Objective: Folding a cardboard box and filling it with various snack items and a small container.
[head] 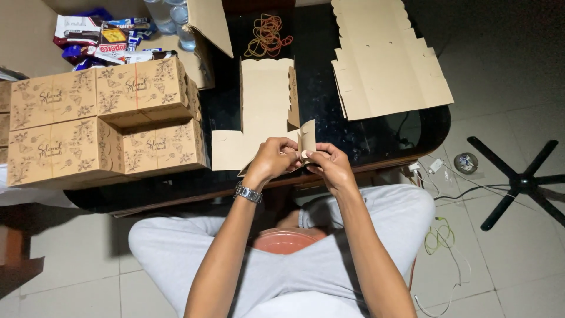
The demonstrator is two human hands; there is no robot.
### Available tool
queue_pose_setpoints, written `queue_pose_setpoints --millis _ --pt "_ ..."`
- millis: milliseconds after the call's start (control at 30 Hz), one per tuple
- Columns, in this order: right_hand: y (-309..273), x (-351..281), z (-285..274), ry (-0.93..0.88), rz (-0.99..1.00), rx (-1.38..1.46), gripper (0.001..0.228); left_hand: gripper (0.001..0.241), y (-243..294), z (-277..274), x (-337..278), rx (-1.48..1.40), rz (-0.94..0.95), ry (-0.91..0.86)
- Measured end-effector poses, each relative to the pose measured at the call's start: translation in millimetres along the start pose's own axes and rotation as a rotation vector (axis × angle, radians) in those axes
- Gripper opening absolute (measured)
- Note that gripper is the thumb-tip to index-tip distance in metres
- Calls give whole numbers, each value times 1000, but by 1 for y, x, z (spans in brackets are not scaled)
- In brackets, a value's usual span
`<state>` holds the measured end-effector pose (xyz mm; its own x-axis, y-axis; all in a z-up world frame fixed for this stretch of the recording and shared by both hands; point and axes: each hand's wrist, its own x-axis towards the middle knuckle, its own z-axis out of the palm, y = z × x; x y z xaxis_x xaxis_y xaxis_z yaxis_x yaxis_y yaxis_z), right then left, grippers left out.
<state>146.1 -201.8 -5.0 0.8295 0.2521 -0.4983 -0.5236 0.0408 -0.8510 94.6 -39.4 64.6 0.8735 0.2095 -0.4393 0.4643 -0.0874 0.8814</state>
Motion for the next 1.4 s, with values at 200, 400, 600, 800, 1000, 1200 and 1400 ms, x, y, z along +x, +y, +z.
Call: queue_pose_setpoints --millis 200,400,600,800,1000,1200,1400 --pt "7 7 2 -8 -16 4 36 27 6 -3 -1 29 18 8" --pt "4 4 9 -5 -49 -12 35 33 11 -3 -7 -19 8 10" --pt "1 -3 12 12 -42 34 35 31 2 -2 2 35 5 41" --pt "-3 -11 5 18 -15 108 32 31 -7 -4 7 58 25 41" --pt "-16 -19 17 14 -46 49 31 30 -4 -2 7 49 39 46" --pt "-18 -28 18 40 -38 123 20 29 -21 -3 20 40 27 40" --pt "-9 -31 17 -13 -348 -145 10 27 -13 -3 17 31 52 60"
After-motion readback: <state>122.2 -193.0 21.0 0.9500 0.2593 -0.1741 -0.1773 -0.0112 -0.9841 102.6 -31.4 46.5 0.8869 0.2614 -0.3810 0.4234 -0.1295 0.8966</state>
